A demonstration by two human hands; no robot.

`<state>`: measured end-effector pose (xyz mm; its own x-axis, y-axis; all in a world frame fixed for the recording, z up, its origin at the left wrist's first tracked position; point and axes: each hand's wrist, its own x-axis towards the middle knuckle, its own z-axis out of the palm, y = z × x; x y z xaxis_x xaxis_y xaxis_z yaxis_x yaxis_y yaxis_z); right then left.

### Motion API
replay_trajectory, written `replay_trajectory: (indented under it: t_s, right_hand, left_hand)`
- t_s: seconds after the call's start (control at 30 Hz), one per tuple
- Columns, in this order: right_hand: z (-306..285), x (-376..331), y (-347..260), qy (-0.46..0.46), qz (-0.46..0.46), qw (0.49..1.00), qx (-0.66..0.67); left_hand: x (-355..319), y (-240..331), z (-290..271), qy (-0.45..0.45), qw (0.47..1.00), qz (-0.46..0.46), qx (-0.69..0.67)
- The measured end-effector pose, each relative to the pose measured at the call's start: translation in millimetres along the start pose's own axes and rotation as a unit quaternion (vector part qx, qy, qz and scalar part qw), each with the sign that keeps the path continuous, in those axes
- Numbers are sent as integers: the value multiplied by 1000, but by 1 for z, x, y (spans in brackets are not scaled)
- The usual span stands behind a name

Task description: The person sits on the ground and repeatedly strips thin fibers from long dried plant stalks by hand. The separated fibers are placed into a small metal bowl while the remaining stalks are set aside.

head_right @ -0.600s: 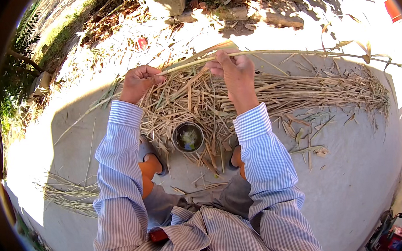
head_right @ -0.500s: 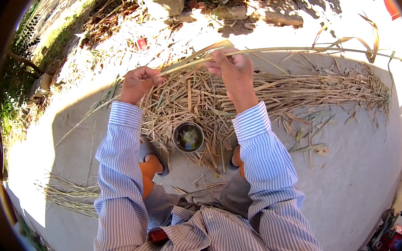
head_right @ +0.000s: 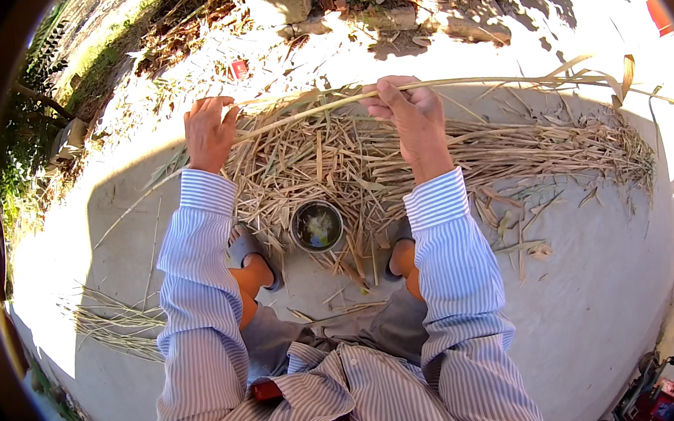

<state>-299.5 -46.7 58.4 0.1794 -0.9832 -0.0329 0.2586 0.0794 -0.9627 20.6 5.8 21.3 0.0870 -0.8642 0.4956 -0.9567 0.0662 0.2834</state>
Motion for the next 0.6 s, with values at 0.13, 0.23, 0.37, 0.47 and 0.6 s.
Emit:
replay_trajectory:
  t_s: [0.13,0.23,0.37,0.47,0.6]
  right_hand:
    - [1,4,2,13,2,1000,0]
    - [7,6,0,22,5,1000,-14]
    - [10,2,-1,17,0,1000,-2]
    - [2,0,-1,34,6,999,-1]
    - [0,2,-4,39,19,999,-12]
  left_hand:
    - [-2,42,-1,-172,930,-64,-318]
    - [-11,43,15,-158,896,-109,-402]
    - [-12,30,20,-137,820,-212,-514]
    - [4,7,3,33,762,-302,-572]
    - [9,-24,3,76,846,-286,-443]
